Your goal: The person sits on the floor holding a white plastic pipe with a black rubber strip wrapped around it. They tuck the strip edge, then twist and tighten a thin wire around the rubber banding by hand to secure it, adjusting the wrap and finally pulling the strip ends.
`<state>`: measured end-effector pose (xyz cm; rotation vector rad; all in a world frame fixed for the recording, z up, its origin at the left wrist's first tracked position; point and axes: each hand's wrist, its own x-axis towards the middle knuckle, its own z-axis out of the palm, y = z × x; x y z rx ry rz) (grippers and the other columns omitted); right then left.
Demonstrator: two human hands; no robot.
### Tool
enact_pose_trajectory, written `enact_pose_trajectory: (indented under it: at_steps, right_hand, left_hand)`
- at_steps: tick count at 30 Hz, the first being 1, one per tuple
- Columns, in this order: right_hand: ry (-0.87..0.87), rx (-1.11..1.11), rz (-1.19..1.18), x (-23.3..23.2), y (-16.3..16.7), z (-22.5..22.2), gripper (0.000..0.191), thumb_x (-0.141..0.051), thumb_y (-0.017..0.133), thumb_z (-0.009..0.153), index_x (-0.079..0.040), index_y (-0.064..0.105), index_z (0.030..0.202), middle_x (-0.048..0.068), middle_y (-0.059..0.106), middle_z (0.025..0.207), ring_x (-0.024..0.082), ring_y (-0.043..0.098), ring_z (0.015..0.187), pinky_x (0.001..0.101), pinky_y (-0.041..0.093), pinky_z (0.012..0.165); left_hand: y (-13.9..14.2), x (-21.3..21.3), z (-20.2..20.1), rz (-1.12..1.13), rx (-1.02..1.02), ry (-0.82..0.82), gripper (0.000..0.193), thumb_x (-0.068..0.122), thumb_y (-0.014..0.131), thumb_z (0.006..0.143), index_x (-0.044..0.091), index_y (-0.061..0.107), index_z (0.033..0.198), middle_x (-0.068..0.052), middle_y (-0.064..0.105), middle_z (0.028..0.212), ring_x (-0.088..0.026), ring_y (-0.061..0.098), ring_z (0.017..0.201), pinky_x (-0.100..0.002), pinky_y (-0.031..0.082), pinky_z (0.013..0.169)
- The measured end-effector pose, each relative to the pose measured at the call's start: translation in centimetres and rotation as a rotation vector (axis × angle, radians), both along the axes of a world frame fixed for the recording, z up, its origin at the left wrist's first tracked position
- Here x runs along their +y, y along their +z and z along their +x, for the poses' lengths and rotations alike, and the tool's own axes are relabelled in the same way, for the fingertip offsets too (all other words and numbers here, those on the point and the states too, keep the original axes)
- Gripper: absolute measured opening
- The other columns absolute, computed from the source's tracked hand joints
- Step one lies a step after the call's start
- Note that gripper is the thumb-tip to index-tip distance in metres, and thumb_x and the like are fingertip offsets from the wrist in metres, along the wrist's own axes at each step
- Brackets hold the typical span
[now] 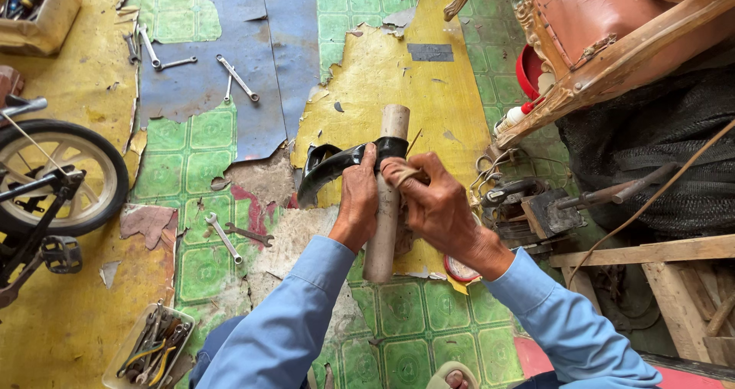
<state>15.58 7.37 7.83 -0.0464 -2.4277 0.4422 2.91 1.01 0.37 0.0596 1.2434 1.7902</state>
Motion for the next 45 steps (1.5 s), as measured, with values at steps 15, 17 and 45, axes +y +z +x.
enact_pose_trajectory:
  at_steps: [15,17,45]
  right_hand:
    - [-0.12,-0.042,-0.097,-0.5,0.0,0.1,0.033,0.006,0.061,0.094,-0.004,0.069,0.124,0.016,0.062,0.11,0.033,0.07,0.092,0.0394,0.059,0.078]
    - [-0.06,-0.029,-0.099,-1.0,-0.2,0.1,0.037,0.007,0.058,0.092,-0.005,0.069,0.125,0.018,0.061,0.112,0.033,0.07,0.096,0.0391,0.061,0.083]
    - [-0.055,-0.052,-0.21,1.4,-1.0,-0.1,0.036,0.002,0.066,0.099,-0.005,0.068,0.134,0.013,0.067,0.098,0.024,0.068,0.082,0.0346,0.056,0.073]
  left_hand:
    - [-0.6,0.2,1.1,-0.219,0.373,0.049,0.068,0.05,0.048,0.105,-0.006,0.065,0.071,-0.01,0.06,0.061,-0.017,0.05,0.056,-0.042,0.044,0.051]
    - [-0.5,-0.1,0.8,-0.131,0.313,0.036,0.061,0.049,0.047,0.103,0.0,0.07,0.073,-0.007,0.063,0.061,-0.015,0.053,0.054,-0.039,0.046,0.052]
    - [-1.0,-0.1,-0.3,0.172,-0.154,-0.095,0.051,0.049,0.043,0.107,0.004,0.066,0.101,-0.012,0.064,0.07,-0.021,0.062,0.046,-0.036,0.056,0.041]
